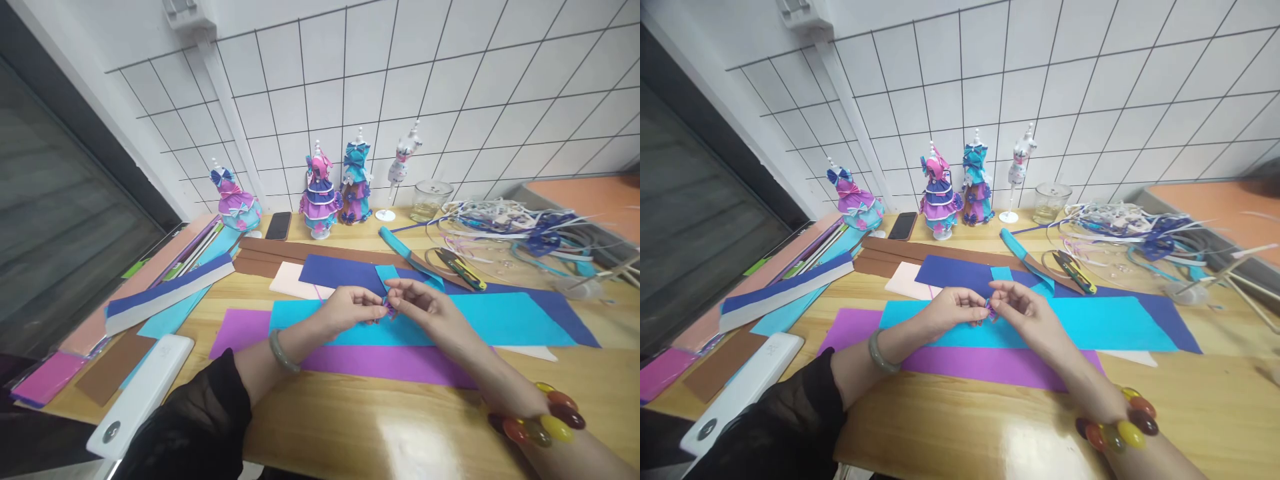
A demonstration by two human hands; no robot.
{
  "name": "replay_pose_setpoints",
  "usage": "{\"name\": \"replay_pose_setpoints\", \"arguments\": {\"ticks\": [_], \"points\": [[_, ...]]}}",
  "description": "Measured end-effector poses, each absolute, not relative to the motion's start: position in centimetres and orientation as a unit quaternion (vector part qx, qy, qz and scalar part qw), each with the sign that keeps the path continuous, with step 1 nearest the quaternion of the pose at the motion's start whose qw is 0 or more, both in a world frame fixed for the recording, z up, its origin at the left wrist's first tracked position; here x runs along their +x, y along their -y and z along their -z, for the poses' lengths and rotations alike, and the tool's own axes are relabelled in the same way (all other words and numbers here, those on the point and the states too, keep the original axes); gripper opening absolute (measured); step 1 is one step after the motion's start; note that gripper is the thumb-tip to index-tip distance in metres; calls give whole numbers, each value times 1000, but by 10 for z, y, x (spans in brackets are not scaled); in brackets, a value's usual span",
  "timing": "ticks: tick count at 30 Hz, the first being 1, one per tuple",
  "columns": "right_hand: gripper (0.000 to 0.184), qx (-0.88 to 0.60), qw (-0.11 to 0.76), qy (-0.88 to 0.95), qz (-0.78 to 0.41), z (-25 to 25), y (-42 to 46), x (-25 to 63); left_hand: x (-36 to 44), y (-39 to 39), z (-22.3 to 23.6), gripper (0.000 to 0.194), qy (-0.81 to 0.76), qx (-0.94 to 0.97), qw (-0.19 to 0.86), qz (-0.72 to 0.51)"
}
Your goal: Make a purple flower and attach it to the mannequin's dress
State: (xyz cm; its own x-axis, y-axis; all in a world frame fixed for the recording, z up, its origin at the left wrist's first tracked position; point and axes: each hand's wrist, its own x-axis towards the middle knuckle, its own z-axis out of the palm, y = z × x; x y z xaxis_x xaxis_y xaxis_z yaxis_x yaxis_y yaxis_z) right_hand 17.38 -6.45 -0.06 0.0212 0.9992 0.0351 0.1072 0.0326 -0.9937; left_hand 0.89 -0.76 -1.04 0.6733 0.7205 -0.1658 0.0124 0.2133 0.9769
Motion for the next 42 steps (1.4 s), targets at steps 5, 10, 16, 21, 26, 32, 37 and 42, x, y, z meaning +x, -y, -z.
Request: {"name": "replay_pose_setpoints", "arguments": {"ticks": [5,10,16,21,26,32,37,42], "points": [[33,-518,472,540,-466,-2,65,173,10,9,10,34,-305,595,716,-203],[36,-511,446,538,-501,-7,66,174,9,9,6,33,-301,607,711,-188],[36,-505,419,550,-517,-8,66,176,9,9,6,33,-304,610,709,-181],[38,-486,416,562,-524,-8,68,176,6,9,6,29,-279,627,713,-143],[42,-478,406,567,-535,-10,71,169,3,9,4,25,-252,657,706,-81],[41,-500,467,499,-532,-5,67,171,6,11,5,28,-247,648,715,-89],[45,-505,492,428,-565,-5,63,180,9,10,6,36,-296,607,715,-181],[45,-516,470,504,-508,-7,63,175,10,9,10,36,-329,608,682,-238]]}}
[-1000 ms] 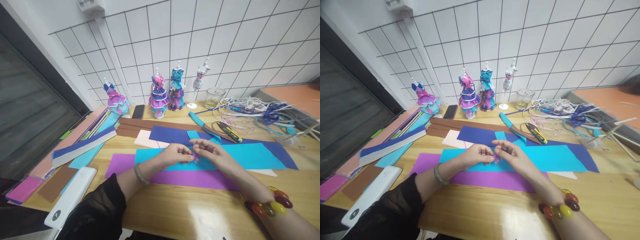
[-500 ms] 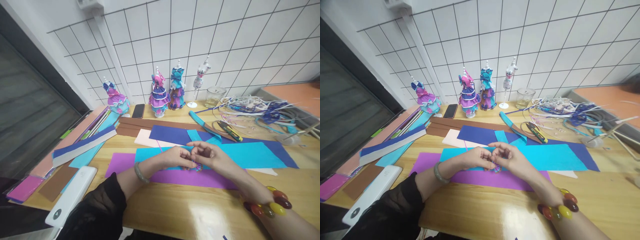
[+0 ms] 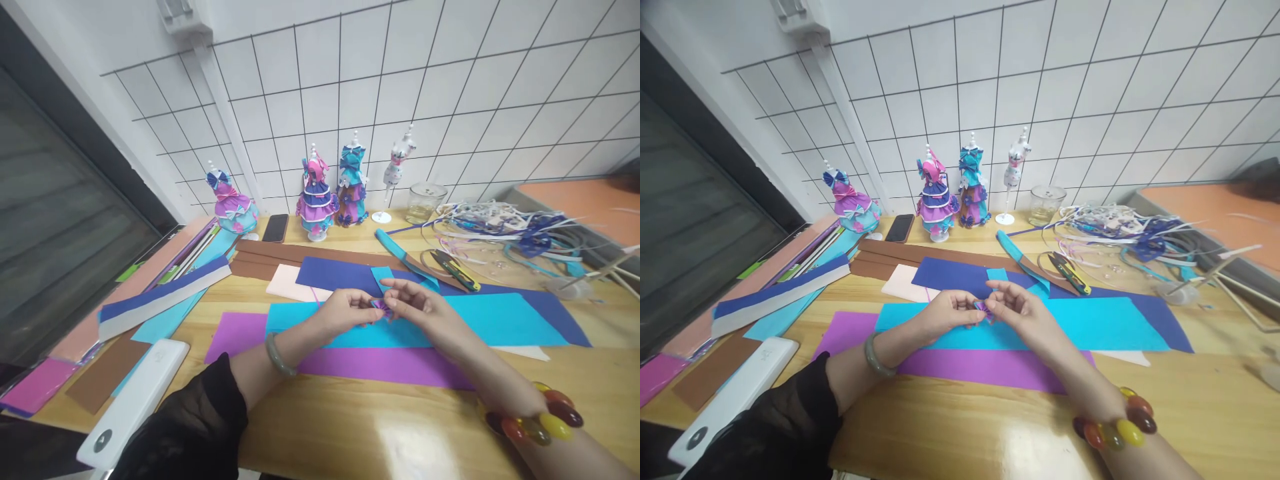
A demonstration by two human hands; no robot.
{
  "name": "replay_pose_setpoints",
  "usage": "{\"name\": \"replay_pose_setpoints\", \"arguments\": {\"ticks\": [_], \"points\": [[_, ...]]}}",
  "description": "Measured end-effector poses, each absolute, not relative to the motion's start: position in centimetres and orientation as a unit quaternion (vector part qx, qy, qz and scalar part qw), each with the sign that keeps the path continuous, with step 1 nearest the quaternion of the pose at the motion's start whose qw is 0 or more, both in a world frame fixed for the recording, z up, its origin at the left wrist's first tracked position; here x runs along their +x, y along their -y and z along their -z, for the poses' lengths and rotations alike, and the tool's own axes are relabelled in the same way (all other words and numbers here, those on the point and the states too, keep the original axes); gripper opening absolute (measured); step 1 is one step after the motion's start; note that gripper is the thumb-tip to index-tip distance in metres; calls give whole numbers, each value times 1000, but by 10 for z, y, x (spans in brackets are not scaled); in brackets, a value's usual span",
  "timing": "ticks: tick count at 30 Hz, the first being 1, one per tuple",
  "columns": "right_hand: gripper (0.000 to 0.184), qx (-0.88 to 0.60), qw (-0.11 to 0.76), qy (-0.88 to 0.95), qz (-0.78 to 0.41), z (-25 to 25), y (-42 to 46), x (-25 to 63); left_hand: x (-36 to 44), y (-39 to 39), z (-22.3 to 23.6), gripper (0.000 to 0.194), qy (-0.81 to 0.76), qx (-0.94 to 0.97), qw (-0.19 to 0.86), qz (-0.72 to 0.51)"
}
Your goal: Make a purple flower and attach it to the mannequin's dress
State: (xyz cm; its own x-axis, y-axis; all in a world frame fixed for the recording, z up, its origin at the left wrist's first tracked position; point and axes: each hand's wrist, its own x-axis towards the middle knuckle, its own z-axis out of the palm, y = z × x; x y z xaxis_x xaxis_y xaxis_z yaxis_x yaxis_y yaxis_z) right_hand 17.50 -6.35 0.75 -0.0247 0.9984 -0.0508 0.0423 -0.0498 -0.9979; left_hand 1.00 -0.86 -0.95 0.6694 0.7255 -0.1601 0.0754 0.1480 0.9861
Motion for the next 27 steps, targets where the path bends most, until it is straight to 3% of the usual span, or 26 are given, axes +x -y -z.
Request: {"name": "replay_pose_setpoints", "arguments": {"ticks": [11,17,27], "points": [[42,-480,466,522,-529,-4,66,168,8,14,8,36,-283,644,690,-171],[45,-509,520,453,-515,-3,63,175,10,11,7,36,-311,617,700,-183],[50,-499,464,541,-493,-8,65,172,10,11,8,36,-311,613,702,-187]]}}
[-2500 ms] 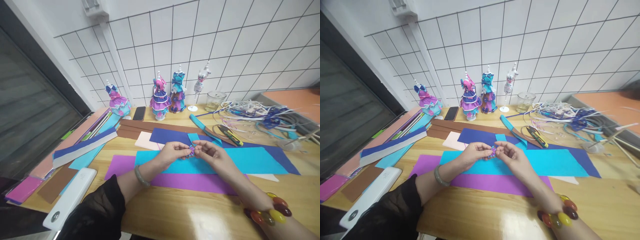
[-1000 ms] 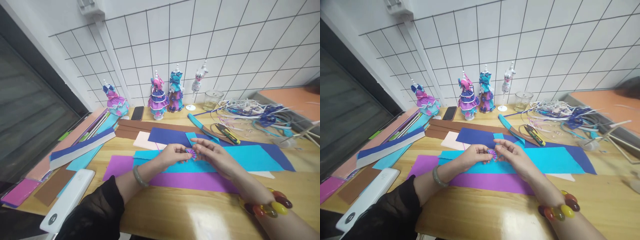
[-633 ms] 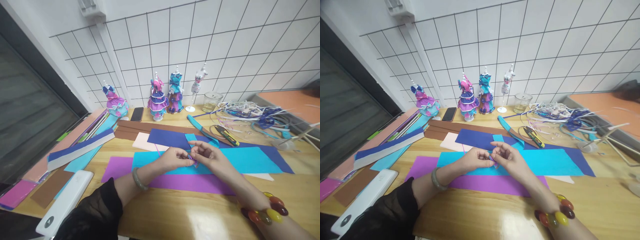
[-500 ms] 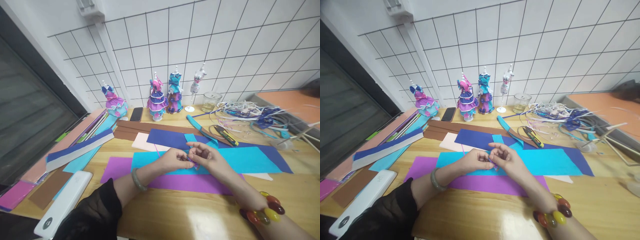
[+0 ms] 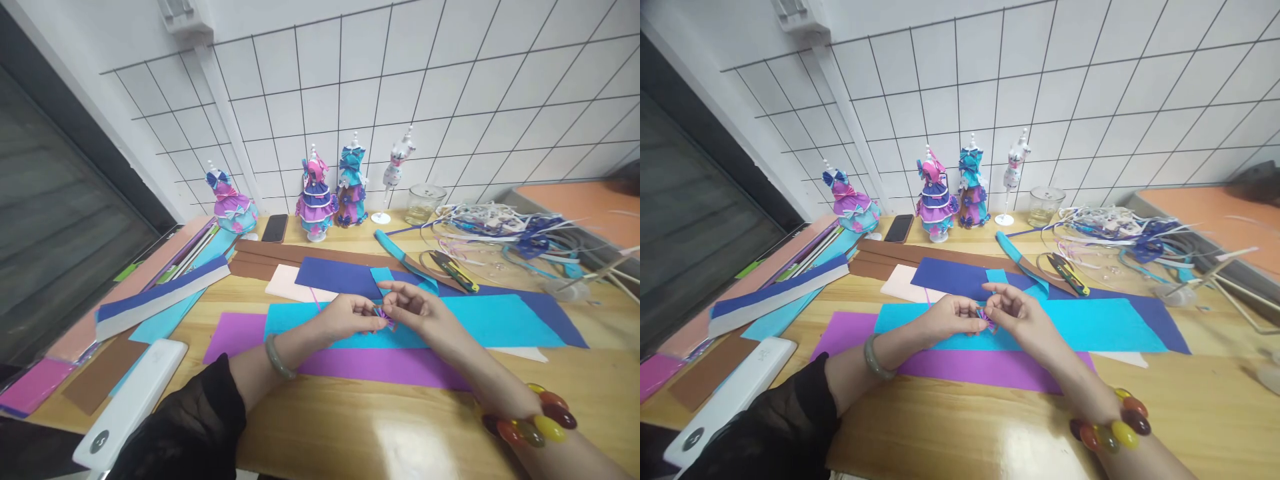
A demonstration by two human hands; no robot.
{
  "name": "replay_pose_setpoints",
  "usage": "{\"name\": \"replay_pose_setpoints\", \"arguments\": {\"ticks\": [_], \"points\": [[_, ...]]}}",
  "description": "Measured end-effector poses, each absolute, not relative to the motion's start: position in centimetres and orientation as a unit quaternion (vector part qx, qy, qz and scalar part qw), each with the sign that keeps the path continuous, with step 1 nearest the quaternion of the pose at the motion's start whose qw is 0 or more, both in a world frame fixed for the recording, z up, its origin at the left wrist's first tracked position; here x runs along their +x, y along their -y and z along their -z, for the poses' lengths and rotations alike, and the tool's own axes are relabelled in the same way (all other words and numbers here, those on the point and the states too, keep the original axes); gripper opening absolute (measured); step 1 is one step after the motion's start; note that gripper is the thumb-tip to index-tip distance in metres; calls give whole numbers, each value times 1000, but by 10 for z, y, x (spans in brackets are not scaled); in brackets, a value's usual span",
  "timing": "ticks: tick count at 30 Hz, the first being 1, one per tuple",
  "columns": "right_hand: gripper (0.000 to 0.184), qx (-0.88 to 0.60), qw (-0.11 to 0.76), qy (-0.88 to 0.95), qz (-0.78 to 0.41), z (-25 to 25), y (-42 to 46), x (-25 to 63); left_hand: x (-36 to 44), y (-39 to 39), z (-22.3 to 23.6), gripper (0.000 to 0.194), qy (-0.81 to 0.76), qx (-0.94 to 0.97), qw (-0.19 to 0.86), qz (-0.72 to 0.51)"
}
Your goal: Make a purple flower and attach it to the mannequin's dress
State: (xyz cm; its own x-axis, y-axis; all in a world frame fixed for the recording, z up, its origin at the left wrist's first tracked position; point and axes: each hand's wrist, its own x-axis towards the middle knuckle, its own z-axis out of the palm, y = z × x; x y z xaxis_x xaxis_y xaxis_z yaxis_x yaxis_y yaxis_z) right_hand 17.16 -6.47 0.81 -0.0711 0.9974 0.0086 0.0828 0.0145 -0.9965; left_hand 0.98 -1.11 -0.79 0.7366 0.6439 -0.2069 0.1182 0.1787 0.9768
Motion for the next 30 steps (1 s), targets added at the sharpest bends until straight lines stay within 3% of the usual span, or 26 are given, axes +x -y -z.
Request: {"name": "replay_pose_setpoints", "arguments": {"ticks": [13,22,30], "points": [[48,-530,487,456,-523,-7,64,175,11,10,9,35,-327,594,698,-229],[47,-502,485,514,-499,-5,63,171,12,12,11,36,-312,590,715,-207],[45,-517,513,412,-547,-7,63,173,13,12,10,33,-322,571,720,-227]]}}
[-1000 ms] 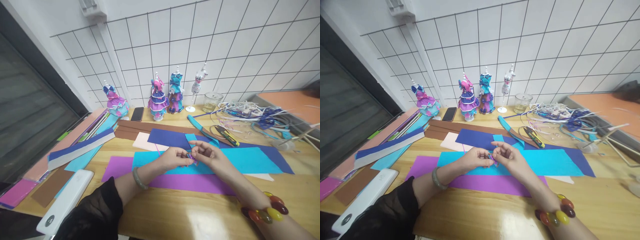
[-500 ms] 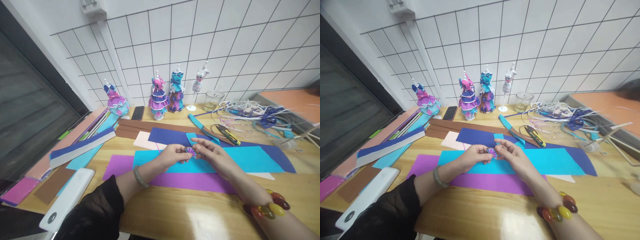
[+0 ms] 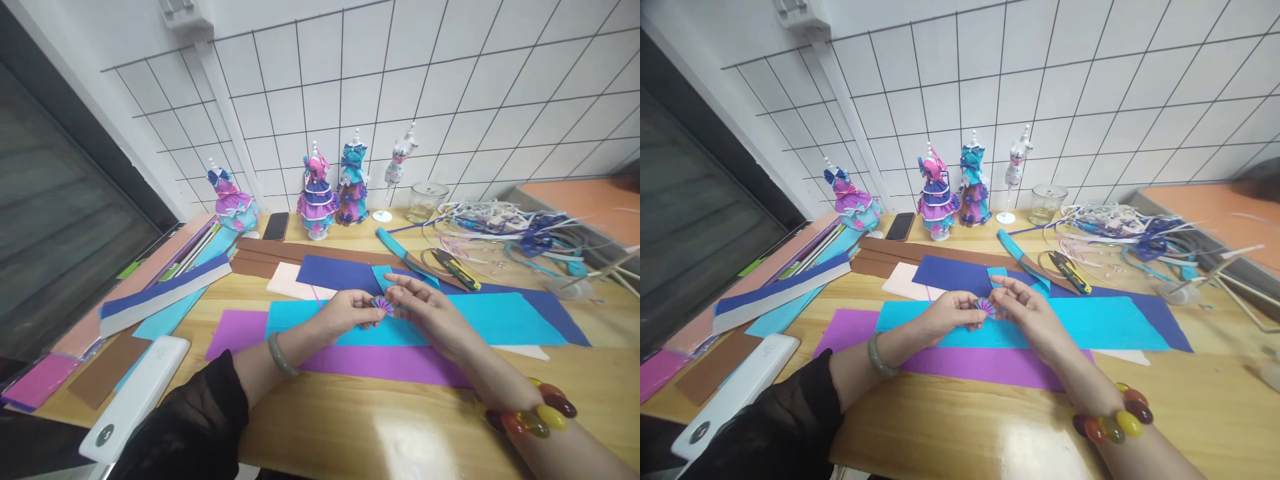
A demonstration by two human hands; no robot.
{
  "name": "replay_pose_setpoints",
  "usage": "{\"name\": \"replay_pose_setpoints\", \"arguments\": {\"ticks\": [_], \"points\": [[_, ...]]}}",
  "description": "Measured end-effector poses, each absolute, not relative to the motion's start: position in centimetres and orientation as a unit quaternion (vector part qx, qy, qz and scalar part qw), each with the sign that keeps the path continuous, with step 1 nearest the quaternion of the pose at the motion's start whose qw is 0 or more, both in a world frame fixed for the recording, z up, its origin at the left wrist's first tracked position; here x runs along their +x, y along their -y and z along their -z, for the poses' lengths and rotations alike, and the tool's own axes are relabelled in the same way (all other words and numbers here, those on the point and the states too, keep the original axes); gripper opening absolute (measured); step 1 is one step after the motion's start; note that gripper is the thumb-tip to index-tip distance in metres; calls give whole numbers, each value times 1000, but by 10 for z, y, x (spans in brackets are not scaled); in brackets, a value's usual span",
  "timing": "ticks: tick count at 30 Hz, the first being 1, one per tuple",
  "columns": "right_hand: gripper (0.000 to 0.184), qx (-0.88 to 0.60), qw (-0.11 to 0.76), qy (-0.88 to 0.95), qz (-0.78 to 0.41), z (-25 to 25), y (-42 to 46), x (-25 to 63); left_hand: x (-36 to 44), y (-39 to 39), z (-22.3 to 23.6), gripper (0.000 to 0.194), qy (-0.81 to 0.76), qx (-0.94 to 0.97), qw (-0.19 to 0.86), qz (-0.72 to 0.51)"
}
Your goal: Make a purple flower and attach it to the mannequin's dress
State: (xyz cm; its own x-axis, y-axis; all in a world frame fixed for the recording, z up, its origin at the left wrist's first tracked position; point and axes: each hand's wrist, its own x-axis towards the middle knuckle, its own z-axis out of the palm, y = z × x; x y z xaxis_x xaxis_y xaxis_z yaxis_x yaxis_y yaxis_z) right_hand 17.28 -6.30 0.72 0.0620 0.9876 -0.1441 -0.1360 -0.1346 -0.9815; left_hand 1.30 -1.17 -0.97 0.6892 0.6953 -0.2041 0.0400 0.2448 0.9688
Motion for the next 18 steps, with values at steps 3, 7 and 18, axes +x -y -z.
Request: {"name": "replay_pose_setpoints", "arguments": {"ticks": [3,7,18], "points": [[46,-516,502,419,-553,-6,63,174,12,10,12,34,-313,549,733,-252],[48,-495,502,473,-528,-3,63,173,12,9,15,39,-299,516,755,-275],[44,-500,531,475,-492,3,62,174,12,14,13,37,-284,490,770,-294]]}}
